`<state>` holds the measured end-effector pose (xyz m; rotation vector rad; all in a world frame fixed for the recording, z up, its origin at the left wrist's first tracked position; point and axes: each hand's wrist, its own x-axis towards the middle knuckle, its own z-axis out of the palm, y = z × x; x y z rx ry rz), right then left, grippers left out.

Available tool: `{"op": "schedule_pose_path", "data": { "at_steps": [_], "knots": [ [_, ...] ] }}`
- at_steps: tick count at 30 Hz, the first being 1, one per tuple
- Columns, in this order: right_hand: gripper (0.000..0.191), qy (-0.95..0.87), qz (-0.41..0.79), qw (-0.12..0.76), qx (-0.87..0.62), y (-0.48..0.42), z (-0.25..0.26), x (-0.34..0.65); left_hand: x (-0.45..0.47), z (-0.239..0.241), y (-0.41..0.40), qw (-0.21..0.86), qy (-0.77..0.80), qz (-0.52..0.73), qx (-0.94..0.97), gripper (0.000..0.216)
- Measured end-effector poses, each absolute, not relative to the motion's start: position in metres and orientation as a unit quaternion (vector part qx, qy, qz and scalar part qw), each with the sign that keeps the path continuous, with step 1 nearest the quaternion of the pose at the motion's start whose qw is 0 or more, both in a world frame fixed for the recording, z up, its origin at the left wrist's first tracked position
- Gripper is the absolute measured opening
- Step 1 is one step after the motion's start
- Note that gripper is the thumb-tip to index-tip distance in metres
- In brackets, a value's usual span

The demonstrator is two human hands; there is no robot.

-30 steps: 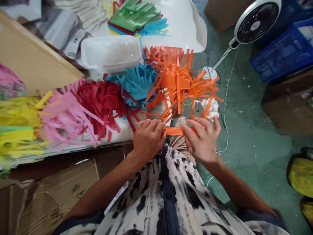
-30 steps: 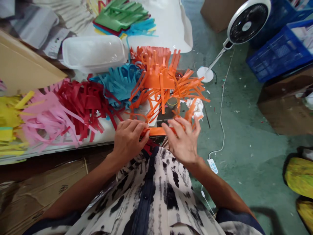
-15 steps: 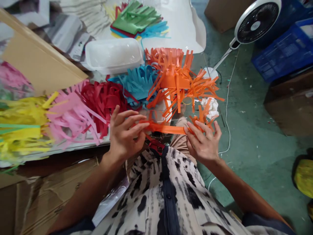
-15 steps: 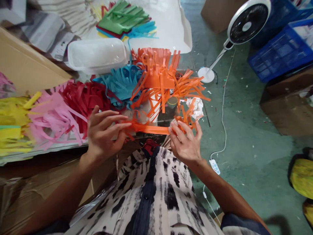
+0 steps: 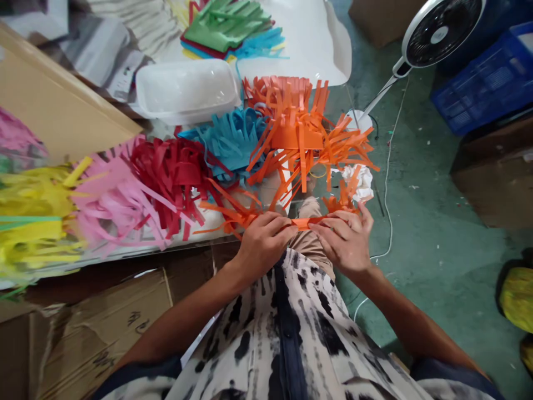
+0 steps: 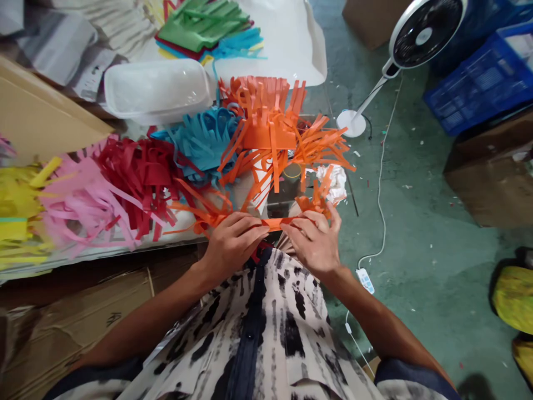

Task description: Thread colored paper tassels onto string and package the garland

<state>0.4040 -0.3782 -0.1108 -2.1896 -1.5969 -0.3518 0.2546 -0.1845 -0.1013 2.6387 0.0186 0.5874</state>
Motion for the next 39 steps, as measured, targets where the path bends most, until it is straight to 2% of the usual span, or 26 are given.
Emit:
{"op": "schedule_pose_path", "data": {
  "at_steps": [2, 7, 14, 18, 22, 25, 28, 35, 39],
  "knots": [
    [0.010, -0.557, -0.105, 0.208, -0.797, -0.375, -0.107, 0.409, 0.250, -0.098, -0.181, 0.232, 0.035, 0.220, 0.947, 0.013],
    [0.016, -0.531, -0.028, 0.194, -0.824, -0.365, -0.093, 0.416, 0.248, -0.093, -0.175, 0.270, 0.105, 0.197, 0.936, 0.013],
    [0.015, -0.513, 0.013, 0.183, -0.838, -0.355, -0.083, 0.416, 0.255, -0.087, -0.176, 0.216, 0.179, 0.166, 0.945, 0.017],
    [0.017, -0.511, 0.001, 0.152, -0.846, -0.351, -0.082, 0.413, 0.259, -0.087, -0.175, 0.195, 0.177, 0.146, 0.954, 0.018],
    [0.010, -0.521, -0.092, 0.121, -0.840, -0.351, -0.085, 0.403, 0.260, -0.090, -0.179, 0.172, 0.125, 0.178, 0.961, 0.009],
    [0.021, -0.571, -0.130, 0.142, -0.798, -0.356, -0.091, 0.394, 0.257, -0.094, -0.183, 0.147, 0.033, 0.203, 0.967, 0.022],
    [0.031, -0.591, -0.125, 0.158, -0.781, -0.366, -0.097, 0.393, 0.246, -0.096, -0.178, 0.124, 0.015, 0.204, 0.971, 0.023],
    [0.032, -0.589, -0.140, 0.182, -0.775, -0.383, -0.100, 0.407, 0.220, -0.084, -0.156, 0.120, 0.073, 0.229, 0.963, 0.024],
    [0.026, -0.578, -0.119, 0.185, -0.786, -0.377, -0.097, 0.407, 0.242, -0.082, -0.173, 0.142, 0.014, 0.197, 0.970, 0.022]
  ]
}}
